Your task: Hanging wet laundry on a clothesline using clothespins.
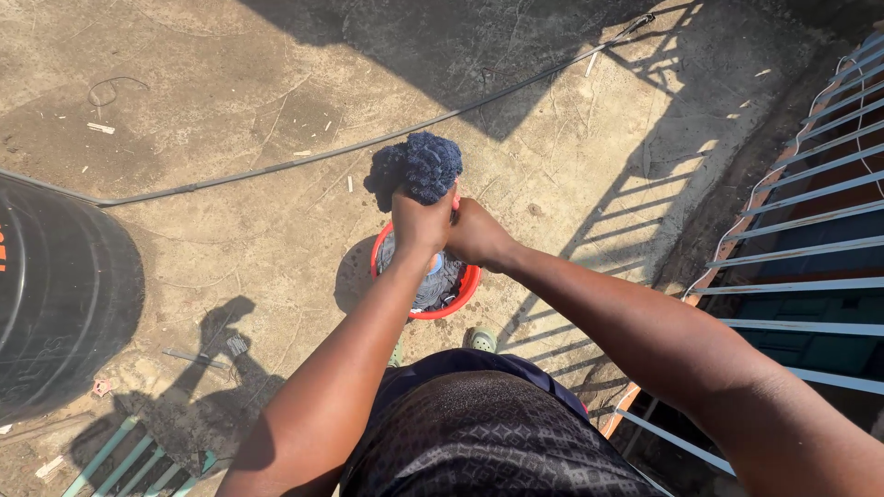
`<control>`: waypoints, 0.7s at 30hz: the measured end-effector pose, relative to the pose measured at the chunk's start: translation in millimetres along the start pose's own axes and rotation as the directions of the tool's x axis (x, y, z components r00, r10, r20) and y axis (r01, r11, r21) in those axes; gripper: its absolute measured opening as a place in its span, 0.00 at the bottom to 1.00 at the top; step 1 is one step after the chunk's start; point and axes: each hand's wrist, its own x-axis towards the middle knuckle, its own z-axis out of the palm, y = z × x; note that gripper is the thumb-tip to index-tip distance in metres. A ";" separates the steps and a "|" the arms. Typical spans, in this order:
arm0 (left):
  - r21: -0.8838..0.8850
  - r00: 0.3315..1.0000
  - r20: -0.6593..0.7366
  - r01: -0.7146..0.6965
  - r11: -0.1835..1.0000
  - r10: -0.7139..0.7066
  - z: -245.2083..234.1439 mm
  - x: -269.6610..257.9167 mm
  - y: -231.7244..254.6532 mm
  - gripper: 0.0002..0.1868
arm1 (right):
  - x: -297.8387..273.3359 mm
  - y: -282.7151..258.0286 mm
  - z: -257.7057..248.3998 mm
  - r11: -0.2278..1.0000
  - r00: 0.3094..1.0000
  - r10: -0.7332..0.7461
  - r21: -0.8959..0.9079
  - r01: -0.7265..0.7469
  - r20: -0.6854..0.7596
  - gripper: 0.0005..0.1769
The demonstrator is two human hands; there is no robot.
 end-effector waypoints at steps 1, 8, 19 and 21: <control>-0.003 1.000 -0.002 0.004 1.000 -0.004 4.6 9.7 -15.1 0.13 | 4.8 4.1 4.7 1.000 1.000 0.003 -0.003 -0.003 0.004 0.19; -0.212 0.934 -0.321 0.090 0.973 -0.156 23.5 41.7 -74.0 0.20 | 12.7 -1.3 17.4 0.820 0.978 0.169 -0.534 -0.207 -0.121 0.30; -0.439 0.812 -0.283 0.363 0.822 -0.510 35.7 60.5 -101.1 0.17 | 12.0 19.0 8.2 0.641 1.000 -0.020 -0.767 0.021 0.010 0.24; -0.451 0.856 -0.264 0.298 0.841 -0.445 35.3 62.8 -105.0 0.15 | 13.6 25.9 6.7 0.657 0.994 -0.104 -0.752 0.049 -0.027 0.22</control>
